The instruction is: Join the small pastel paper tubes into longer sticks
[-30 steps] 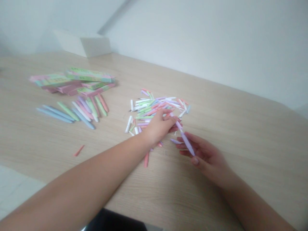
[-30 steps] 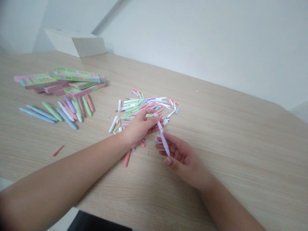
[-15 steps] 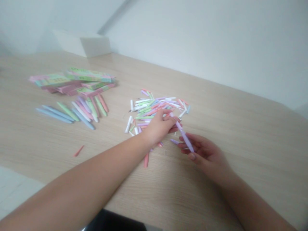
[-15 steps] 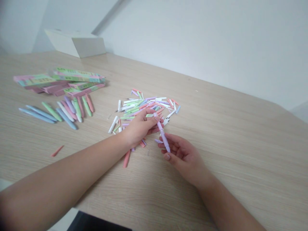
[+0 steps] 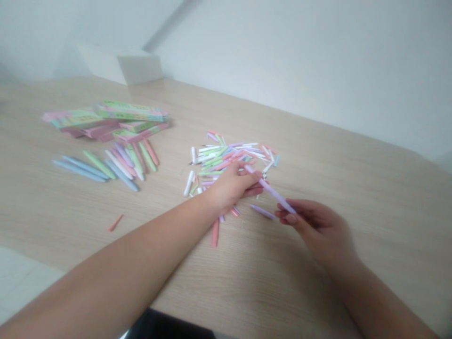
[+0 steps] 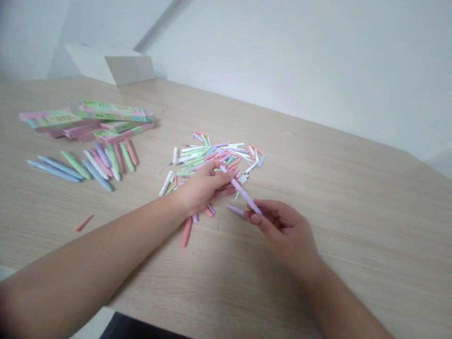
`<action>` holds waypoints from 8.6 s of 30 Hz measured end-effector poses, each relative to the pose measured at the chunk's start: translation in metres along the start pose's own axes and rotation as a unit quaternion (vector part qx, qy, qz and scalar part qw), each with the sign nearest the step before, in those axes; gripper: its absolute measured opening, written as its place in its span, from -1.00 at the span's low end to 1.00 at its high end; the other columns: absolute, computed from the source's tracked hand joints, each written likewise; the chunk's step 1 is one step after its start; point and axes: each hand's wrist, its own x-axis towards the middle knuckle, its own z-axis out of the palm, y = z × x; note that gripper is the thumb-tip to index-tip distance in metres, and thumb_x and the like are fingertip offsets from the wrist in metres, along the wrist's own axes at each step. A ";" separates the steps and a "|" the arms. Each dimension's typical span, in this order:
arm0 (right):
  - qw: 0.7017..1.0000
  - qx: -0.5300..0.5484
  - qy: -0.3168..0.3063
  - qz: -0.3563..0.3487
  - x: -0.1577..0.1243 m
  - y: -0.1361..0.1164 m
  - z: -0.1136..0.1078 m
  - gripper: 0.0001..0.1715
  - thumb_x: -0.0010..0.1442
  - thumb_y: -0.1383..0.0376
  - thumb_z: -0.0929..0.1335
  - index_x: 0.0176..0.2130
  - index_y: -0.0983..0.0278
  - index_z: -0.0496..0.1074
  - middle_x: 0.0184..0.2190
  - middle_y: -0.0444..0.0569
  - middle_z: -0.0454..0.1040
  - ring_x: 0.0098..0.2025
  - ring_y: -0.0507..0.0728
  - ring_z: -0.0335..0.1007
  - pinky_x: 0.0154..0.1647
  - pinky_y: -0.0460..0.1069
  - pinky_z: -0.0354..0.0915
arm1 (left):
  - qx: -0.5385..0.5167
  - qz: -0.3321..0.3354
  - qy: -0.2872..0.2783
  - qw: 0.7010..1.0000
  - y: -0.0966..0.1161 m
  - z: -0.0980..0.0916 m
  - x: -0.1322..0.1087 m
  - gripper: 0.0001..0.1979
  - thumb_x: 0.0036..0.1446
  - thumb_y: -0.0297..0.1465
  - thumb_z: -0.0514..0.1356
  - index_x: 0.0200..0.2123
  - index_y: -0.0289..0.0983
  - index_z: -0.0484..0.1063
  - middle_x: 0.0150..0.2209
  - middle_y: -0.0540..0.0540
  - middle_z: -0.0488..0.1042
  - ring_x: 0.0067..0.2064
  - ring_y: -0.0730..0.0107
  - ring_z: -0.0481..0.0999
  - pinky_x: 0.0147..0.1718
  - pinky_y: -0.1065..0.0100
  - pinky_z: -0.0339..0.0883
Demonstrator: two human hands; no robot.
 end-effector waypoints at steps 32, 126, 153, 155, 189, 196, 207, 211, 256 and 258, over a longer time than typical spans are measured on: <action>1.000 0.027 0.003 -0.004 0.006 0.017 -0.006 -0.79 0.32 0.13 0.43 -0.09 0.15 0.49 -0.29 -0.06 0.68 -0.26 0.11 0.68 -0.23 -0.01 0.63 | 0.580 0.165 -0.210 0.769 0.010 -0.009 -0.019 -0.72 0.36 -0.20 0.09 -0.13 -0.18 0.57 -0.29 -0.01 0.58 -0.27 0.41 0.47 -0.32 0.37 0.21; 0.978 -0.185 -0.019 -0.096 0.001 0.022 0.001 -0.79 0.33 0.14 0.40 -0.07 0.14 0.53 -0.26 -0.02 0.63 -0.32 0.14 0.60 -0.33 0.02 0.51 | 0.574 0.058 -0.237 0.782 0.013 0.002 -0.031 -0.34 0.16 -0.33 0.13 0.34 -0.22 0.17 0.10 -0.17 0.51 0.01 0.20 0.54 -0.05 0.25 0.42; 0.999 0.028 -0.031 -0.024 0.014 0.033 0.003 -0.78 0.25 0.16 0.48 -0.14 0.17 0.47 -0.34 -0.07 0.63 -0.35 0.10 0.61 -0.32 0.00 0.54 | 0.550 0.088 -0.155 0.816 0.014 -0.005 -0.021 -0.60 0.05 -0.25 0.36 -0.09 -0.20 0.32 -0.27 -0.03 0.56 -0.28 0.28 0.56 -0.32 0.31 0.37; 0.998 0.008 -0.043 -0.033 0.013 0.035 0.002 -0.80 0.28 0.17 0.46 -0.12 0.16 0.46 -0.32 -0.07 0.62 -0.34 0.11 0.60 -0.32 0.01 0.53 | 0.567 0.106 -0.155 0.802 0.012 -0.007 -0.019 -0.59 0.03 -0.27 0.38 -0.08 -0.22 0.34 -0.16 -0.09 0.57 -0.21 0.23 0.58 -0.27 0.27 0.40; 0.852 -0.398 -0.262 -0.216 0.009 0.011 0.031 -0.61 0.48 0.18 0.23 0.14 0.19 0.50 -0.05 0.04 0.62 -0.01 0.23 0.52 0.02 0.19 0.42 | 0.073 -0.052 -0.107 0.990 -0.004 0.000 -0.004 -0.19 0.20 -0.31 0.04 0.45 0.15 -0.22 0.53 0.02 -0.17 0.35 0.14 0.33 0.31 -0.04 0.17; 0.902 -0.359 -0.166 -0.172 0.015 0.019 0.015 -0.72 0.42 0.23 0.27 0.01 0.21 0.51 -0.12 0.04 0.61 -0.12 0.22 0.54 -0.09 0.13 0.43 | 0.394 0.128 -0.112 0.903 0.014 -0.019 -0.005 -0.52 0.23 -0.33 0.09 0.21 -0.25 0.40 0.21 -0.17 0.47 0.23 0.19 0.45 0.21 0.13 0.31; 0.938 -0.283 -0.095 -0.174 0.023 0.026 -0.001 -0.72 0.40 0.20 0.32 0.02 0.19 0.52 -0.17 0.05 0.49 -0.14 0.19 0.45 -0.14 0.10 0.41 | 0.607 0.191 -0.218 0.740 0.014 -0.022 -0.008 -0.73 0.30 -0.32 0.13 -0.04 -0.22 0.57 -0.17 -0.08 0.62 -0.17 0.34 0.54 -0.20 0.34 0.33; 0.963 -0.229 -0.058 -0.133 0.020 0.032 -0.001 -0.76 0.35 0.20 0.36 0.01 0.19 0.43 -0.20 0.02 0.50 -0.21 0.17 0.49 -0.23 0.08 0.45 | 0.609 0.186 -0.211 0.742 0.014 -0.022 -0.009 -0.73 0.30 -0.29 0.13 -0.06 -0.23 0.57 -0.22 -0.08 0.61 -0.21 0.35 0.53 -0.24 0.35 0.32; 0.968 -0.230 -0.073 -0.074 0.022 0.030 -0.008 -0.81 0.40 0.12 0.30 -0.21 0.17 0.33 -0.47 -0.14 0.41 -0.45 0.10 0.34 -0.46 -0.01 0.28 | 0.604 0.206 -0.199 0.744 0.007 -0.016 -0.012 -0.75 0.34 -0.29 0.10 -0.10 -0.23 0.54 -0.25 -0.05 0.58 -0.23 0.36 0.49 -0.24 0.32 0.27; 0.959 -0.252 -0.085 -0.096 0.021 0.028 -0.010 -0.88 0.38 0.19 0.30 -0.12 0.17 0.33 -0.39 -0.12 0.41 -0.40 0.11 0.33 -0.43 -0.01 0.28 | 0.600 0.203 -0.188 0.750 0.007 -0.018 -0.011 -0.77 0.33 -0.30 0.11 -0.11 -0.23 0.54 -0.28 -0.05 0.58 -0.26 0.37 0.49 -0.26 0.32 0.27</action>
